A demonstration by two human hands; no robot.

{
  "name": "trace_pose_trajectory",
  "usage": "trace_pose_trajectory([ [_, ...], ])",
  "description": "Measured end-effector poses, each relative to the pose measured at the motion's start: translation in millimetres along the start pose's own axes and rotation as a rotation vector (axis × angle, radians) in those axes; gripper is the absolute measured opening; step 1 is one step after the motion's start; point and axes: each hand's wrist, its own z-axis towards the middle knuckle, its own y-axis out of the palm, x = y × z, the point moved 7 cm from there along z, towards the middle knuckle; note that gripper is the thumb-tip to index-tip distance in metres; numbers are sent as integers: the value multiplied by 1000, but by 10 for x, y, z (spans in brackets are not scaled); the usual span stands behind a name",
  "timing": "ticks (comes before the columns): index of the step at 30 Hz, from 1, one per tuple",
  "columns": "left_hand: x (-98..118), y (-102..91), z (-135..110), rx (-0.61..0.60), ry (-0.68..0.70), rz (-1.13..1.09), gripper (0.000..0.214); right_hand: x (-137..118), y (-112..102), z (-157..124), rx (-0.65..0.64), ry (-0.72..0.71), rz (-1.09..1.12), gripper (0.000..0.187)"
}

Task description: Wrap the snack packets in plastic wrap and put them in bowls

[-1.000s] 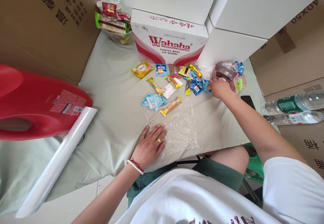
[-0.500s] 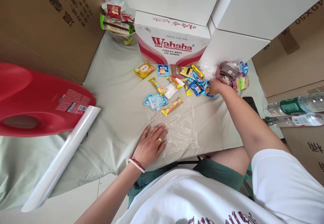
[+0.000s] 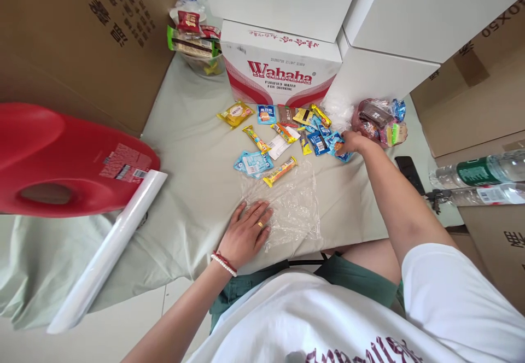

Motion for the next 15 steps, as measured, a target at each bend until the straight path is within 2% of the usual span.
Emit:
trace_pose_trajectory([
  [2, 2, 5, 0, -5, 8, -1, 46, -59, 1, -98, 25, 0, 15, 71],
  [4, 2, 11, 0, -8, 16, -4, 46, -123, -19, -259, 112, -27, 47, 58],
  [7, -13, 15, -1, 2, 9, -18, 47, -124, -41, -668, 285, -60, 72, 40],
  [9, -22, 17, -1, 10, 4, -30, 50, -40, 3, -1024, 349, -55, 71, 32],
  [12, -26, 25, 2, 11, 3, -39, 53, 110, 149, -1554, 379, -28, 47, 26],
  [15, -28, 33, 6, 10, 2, -39, 53, 93, 380, -1870, 332, -26, 26, 22],
])
